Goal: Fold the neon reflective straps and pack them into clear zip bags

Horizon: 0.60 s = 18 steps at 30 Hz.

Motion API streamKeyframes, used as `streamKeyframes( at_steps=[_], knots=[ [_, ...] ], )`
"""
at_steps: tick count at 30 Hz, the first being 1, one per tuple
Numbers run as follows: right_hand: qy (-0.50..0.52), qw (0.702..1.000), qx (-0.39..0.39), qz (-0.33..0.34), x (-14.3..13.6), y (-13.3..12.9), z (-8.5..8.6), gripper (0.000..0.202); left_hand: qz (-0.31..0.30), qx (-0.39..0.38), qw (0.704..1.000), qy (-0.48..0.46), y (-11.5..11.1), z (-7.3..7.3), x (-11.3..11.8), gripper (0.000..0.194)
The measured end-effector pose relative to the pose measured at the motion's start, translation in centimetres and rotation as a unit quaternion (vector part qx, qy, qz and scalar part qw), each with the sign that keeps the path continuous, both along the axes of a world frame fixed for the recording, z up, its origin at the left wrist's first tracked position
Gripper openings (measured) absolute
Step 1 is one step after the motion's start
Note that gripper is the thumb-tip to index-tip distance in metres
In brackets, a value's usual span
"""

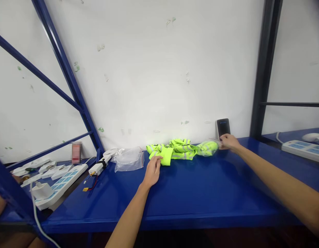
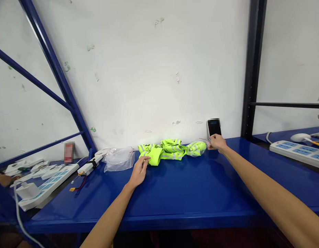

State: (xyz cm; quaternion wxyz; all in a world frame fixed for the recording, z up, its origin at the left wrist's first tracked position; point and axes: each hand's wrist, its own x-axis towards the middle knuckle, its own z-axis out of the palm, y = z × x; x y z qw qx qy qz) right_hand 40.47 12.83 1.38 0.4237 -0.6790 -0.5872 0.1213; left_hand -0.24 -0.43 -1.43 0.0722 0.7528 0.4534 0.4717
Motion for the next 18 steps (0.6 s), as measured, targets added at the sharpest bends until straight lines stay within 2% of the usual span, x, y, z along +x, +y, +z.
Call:
streamKeyframes(
  at_steps=[3,5,8,10,14,16,18],
  knots=[
    [-0.009,1.000,-0.012,-0.017,-1.5,0.7,0.4,0.035,-0.011,0.023,1.000,0.004,-0.1,0.3,0.1,0.029],
    [-0.085,0.996,0.003,-0.003,-2.7,0.1,0.4,0.038,-0.014,0.024,1.000,0.008,-0.2,0.5,0.1,0.029],
    [-0.243,0.968,-0.004,0.070,-5.0,-2.1,0.0,0.043,-0.019,0.024,0.999,0.016,-0.3,0.6,0.2,0.030],
    [-0.301,0.951,-0.025,0.066,-6.5,-3.6,-0.3,0.049,-0.023,0.025,0.999,0.023,-0.4,0.6,0.3,0.030],
    [-0.331,0.937,-0.064,0.088,-8.0,-4.9,-0.9,0.058,-0.020,0.031,0.999,0.037,-0.4,0.5,0.4,0.027],
    [-0.324,0.939,-0.075,0.090,-8.1,-4.3,-1.0,0.053,-0.008,0.041,0.998,0.045,-0.5,0.5,0.4,0.019],
    [-0.295,0.951,-0.075,0.061,-8.0,-3.4,-1.0,0.050,0.014,0.054,0.997,0.058,-0.7,0.5,0.5,0.014]
  ],
)
